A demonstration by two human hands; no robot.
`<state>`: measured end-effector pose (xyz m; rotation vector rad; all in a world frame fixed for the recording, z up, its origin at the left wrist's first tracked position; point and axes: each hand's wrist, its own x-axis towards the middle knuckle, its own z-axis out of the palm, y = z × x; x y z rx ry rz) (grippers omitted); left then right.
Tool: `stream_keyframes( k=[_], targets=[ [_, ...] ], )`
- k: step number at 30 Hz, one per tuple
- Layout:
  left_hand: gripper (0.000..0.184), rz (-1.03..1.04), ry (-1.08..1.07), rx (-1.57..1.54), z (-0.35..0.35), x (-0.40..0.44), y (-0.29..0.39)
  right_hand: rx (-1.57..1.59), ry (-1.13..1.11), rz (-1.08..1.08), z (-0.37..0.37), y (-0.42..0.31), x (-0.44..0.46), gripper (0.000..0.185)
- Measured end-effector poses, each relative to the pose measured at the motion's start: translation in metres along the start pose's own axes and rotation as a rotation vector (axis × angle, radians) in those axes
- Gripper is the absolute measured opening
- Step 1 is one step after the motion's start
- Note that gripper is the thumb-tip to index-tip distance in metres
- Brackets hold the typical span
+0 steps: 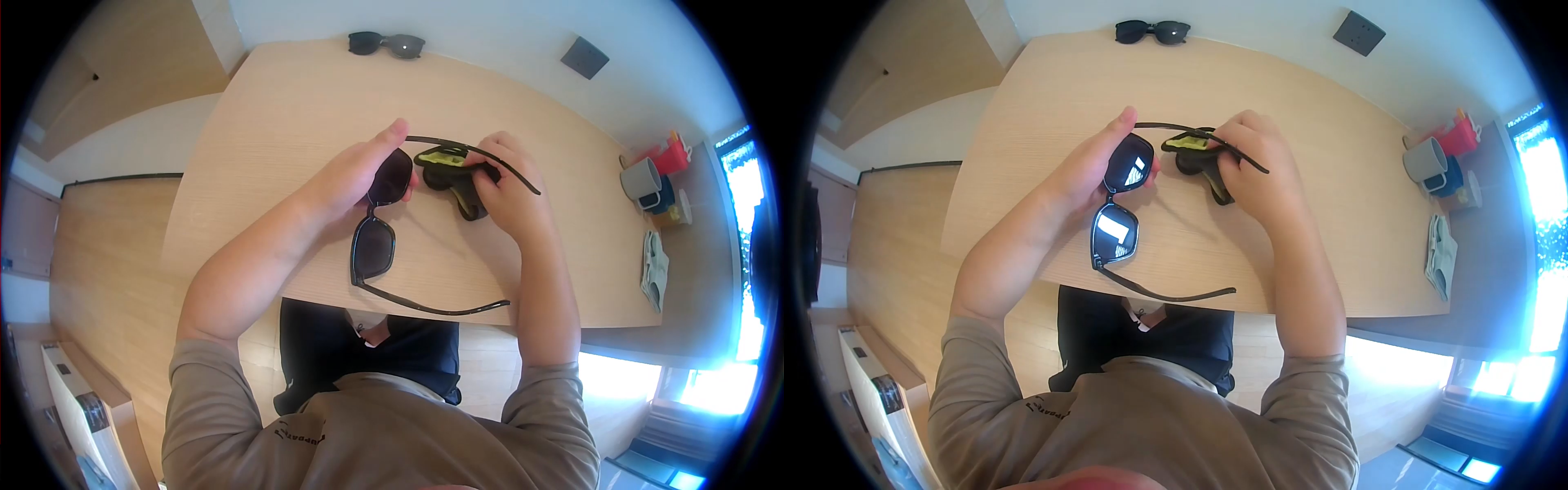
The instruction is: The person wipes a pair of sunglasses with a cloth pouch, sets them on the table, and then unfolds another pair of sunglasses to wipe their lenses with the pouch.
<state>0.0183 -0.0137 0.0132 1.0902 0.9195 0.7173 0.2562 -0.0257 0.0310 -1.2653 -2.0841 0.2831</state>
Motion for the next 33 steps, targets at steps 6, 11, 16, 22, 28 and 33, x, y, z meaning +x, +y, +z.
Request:
stream_keyframes(
  k=[6,11,16,22,28,33],
  targets=[
    [0.067,-0.001,0.005,-0.066,0.001,-0.002,0.003,0.193,0.229,-0.561,-0.003,0.016,0.009,0.034],
    [0.070,0.012,0.033,-0.087,0.001,-0.001,0.002,0.133,0.385,-0.354,0.004,0.022,0.003,0.041],
    [0.069,-0.019,-0.008,-0.055,-0.005,0.002,0.002,0.132,0.409,-0.470,0.010,0.023,0.002,0.041],
    [0.064,-0.021,-0.035,-0.103,0.001,0.003,-0.002,0.459,0.419,-0.345,0.038,0.007,0.004,0.035],
    [0.057,-0.005,-0.083,-0.204,0.020,-0.001,-0.005,0.475,0.439,-0.176,0.057,-0.006,-0.003,0.024],
    [0.045,-0.035,-0.229,-0.294,0.024,-0.010,0.001,0.712,0.329,0.212,0.059,-0.027,-0.010,0.018]
  ],
)
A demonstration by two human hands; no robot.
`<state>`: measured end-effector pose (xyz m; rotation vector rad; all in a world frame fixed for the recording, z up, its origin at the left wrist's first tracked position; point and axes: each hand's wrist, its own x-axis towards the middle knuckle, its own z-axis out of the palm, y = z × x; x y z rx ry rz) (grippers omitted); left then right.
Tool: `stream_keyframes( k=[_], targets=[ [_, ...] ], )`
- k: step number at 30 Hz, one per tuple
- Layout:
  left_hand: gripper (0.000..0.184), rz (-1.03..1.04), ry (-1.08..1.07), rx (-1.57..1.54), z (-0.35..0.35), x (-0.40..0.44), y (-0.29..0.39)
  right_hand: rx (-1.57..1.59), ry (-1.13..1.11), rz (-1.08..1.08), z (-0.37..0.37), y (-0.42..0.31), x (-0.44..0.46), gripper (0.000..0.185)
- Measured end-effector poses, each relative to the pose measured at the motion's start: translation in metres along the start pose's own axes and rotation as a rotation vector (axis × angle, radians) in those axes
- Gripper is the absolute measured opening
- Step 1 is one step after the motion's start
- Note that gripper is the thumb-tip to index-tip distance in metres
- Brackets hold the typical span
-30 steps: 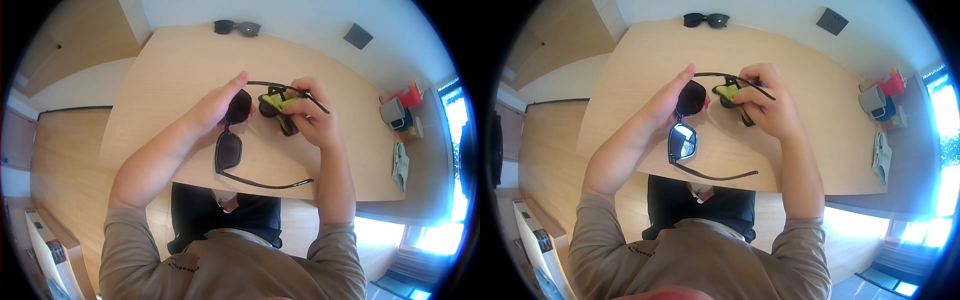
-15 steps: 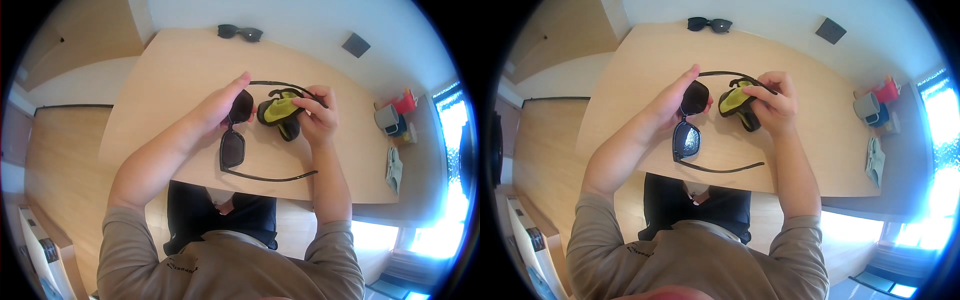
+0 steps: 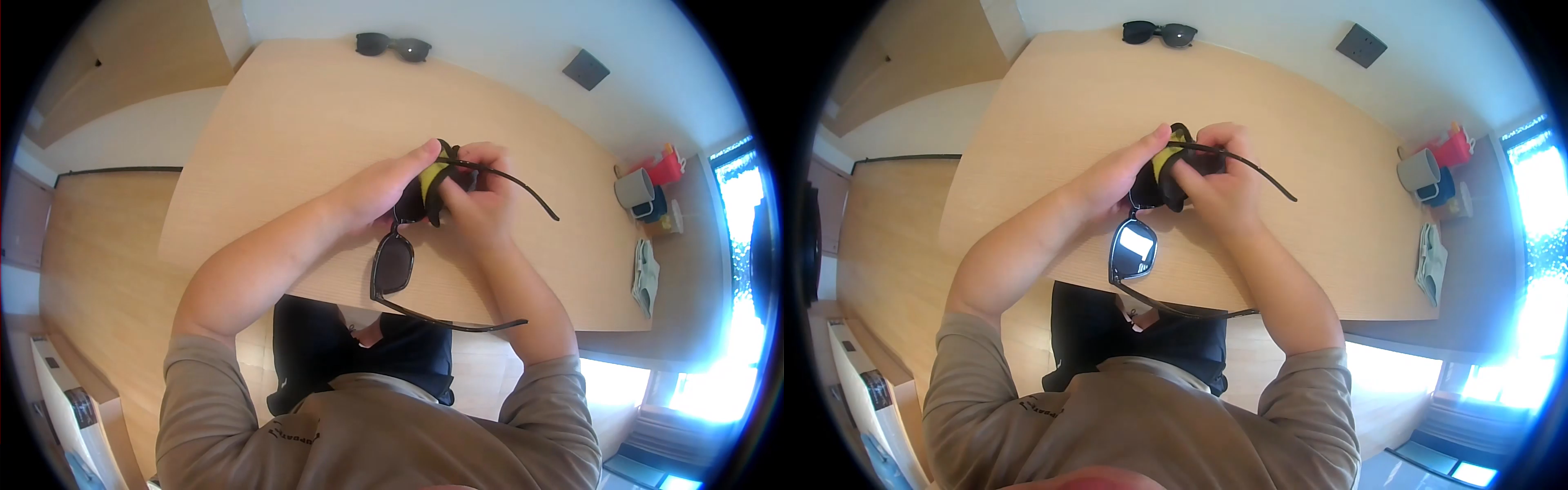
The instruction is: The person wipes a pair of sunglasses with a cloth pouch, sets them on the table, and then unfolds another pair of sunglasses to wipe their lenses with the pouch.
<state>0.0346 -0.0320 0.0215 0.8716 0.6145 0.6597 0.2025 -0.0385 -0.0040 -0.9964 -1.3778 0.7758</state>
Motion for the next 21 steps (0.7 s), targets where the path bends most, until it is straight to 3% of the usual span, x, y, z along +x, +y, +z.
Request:
stream_keyframes(
  k=[4,7,16,21],
  targets=[
    [0.045,-0.020,0.057,-0.006,0.001,0.001,-0.003,-0.378,-0.101,-0.242,-0.005,0.010,0.004,0.025],
    [0.046,-0.044,0.059,0.027,0.000,0.000,-0.001,-0.463,-0.121,-0.396,-0.004,0.011,0.004,0.027],
    [0.051,-0.057,0.038,0.057,-0.001,0.002,-0.006,-0.058,-0.218,-0.190,0.000,0.013,0.001,0.029],
    [0.049,-0.108,0.010,0.130,-0.009,0.002,-0.009,-0.091,-0.309,-0.411,-0.007,0.015,0.007,0.027]
  ],
)
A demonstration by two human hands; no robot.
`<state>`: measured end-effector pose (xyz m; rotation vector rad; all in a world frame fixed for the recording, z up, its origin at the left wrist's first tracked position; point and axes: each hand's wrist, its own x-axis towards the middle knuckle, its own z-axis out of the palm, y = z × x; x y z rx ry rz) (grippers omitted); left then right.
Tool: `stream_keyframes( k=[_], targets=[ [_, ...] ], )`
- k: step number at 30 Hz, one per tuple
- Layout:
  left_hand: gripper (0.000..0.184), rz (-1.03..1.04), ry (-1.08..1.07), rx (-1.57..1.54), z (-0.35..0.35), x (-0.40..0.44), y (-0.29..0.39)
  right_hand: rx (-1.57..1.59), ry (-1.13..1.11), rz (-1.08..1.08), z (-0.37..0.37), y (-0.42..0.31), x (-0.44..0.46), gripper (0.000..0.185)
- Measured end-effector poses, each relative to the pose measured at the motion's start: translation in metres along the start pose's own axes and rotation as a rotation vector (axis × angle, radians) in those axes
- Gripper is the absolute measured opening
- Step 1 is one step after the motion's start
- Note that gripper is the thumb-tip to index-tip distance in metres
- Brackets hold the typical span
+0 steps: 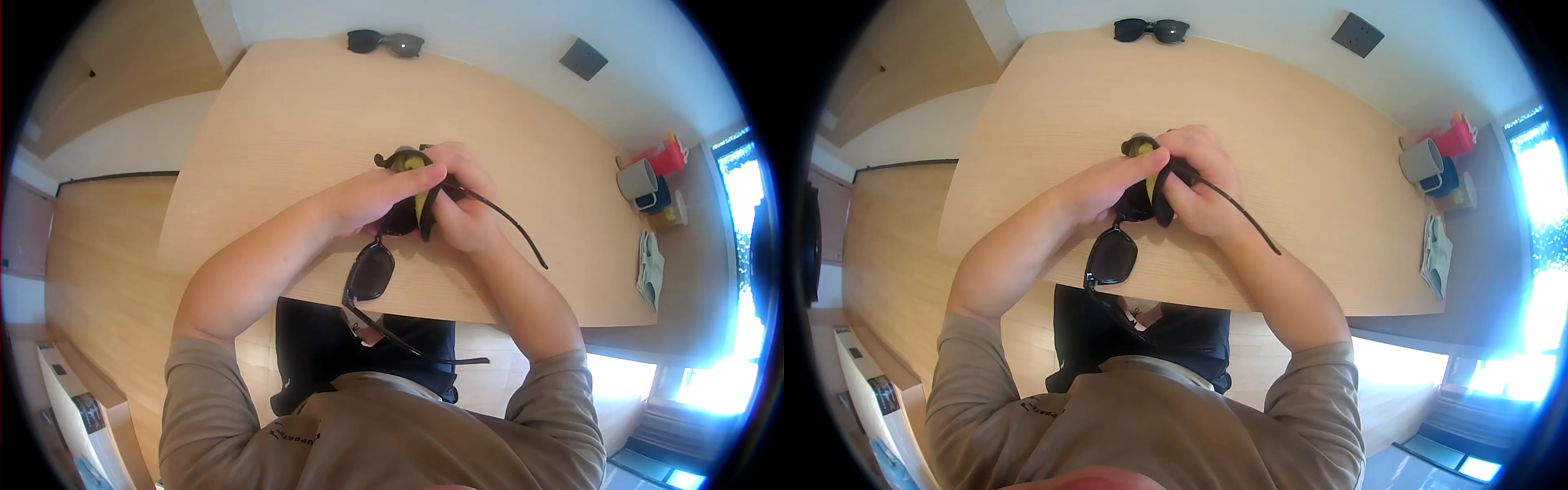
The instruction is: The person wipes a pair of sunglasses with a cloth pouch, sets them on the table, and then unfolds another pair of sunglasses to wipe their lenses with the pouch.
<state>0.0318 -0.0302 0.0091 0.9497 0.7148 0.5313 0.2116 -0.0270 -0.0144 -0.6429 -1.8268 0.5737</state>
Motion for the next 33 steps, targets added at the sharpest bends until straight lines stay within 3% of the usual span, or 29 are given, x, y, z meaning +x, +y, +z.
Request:
stream_keyframes(
  k=[4,5,8,12,33],
  targets=[
    [0.042,0.097,-0.278,-0.060,-0.014,-0.002,0.000,0.166,0.119,0.039,0.002,-0.003,-0.003,0.023],
    [0.041,0.123,-0.299,-0.053,-0.016,-0.001,-0.002,0.288,0.212,0.213,0.005,-0.006,-0.007,0.022],
    [0.038,0.145,-0.306,-0.059,-0.014,-0.002,0.001,0.407,0.237,0.382,-0.001,-0.016,-0.005,0.021],
    [0.039,0.100,-0.331,-0.144,-0.012,-0.004,0.005,0.329,0.203,0.173,-0.003,-0.006,-0.007,0.022],
    [0.041,0.076,-0.174,-0.057,-0.012,-0.005,0.013,-0.096,0.233,-0.095,-0.016,-0.015,0.007,0.024]
  ],
)
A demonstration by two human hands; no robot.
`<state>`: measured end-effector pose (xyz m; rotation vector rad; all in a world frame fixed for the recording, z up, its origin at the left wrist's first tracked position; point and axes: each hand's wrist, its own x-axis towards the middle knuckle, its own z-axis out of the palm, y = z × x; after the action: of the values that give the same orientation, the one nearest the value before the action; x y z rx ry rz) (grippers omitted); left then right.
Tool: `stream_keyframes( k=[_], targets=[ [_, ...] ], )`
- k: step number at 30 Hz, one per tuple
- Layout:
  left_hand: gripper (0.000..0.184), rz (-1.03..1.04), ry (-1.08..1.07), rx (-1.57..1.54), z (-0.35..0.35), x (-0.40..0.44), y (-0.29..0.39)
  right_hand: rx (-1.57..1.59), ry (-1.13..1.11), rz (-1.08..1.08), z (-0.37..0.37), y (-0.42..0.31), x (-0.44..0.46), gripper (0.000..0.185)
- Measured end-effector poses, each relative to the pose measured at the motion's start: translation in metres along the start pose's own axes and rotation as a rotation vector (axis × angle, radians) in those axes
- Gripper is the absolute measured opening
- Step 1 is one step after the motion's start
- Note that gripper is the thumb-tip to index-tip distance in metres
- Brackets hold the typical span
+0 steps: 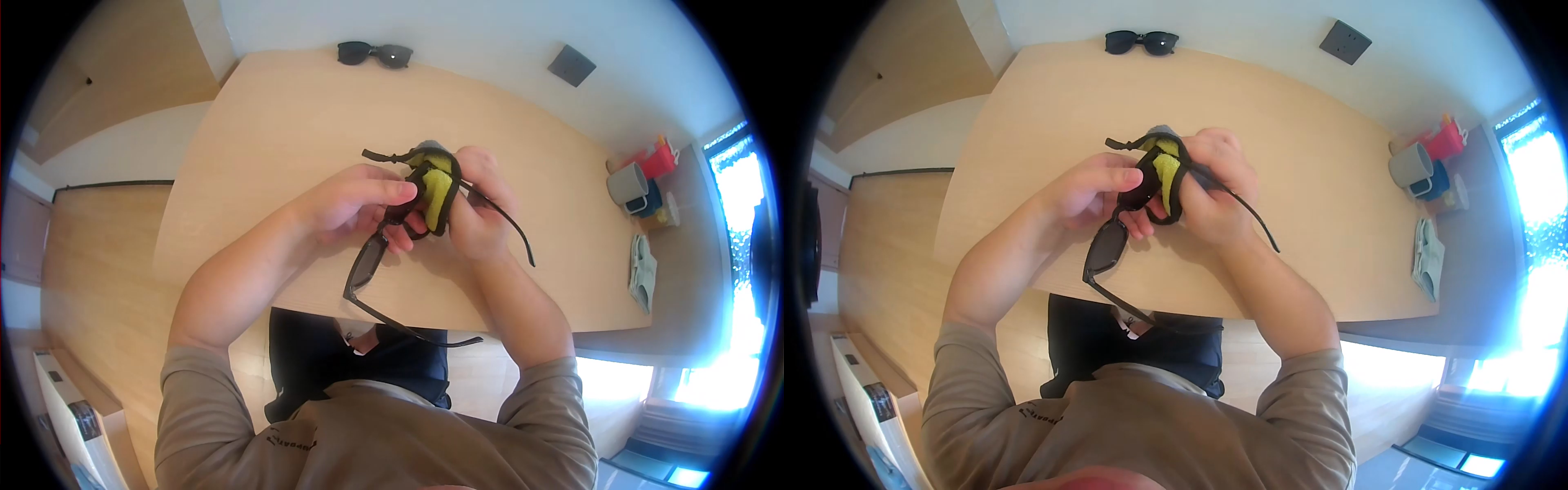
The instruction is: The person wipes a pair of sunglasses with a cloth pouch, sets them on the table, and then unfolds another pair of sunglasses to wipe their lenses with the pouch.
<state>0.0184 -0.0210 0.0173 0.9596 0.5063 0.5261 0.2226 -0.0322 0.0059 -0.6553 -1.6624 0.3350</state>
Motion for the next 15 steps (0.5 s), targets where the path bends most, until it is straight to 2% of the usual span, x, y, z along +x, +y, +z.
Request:
stream_keyframes(
  k=[9,15],
  targets=[
    [0.047,0.028,0.023,0.027,-0.0040,-0.0043,0.0025,-0.037,0.014,-0.040,-0.0043,-0.0037,0.0005,0.023],
    [0.049,0.043,0.034,0.053,-0.0071,-0.0053,0.0038,0.056,0.003,-0.005,-0.0083,0.0012,-0.0021,0.025]
  ],
)
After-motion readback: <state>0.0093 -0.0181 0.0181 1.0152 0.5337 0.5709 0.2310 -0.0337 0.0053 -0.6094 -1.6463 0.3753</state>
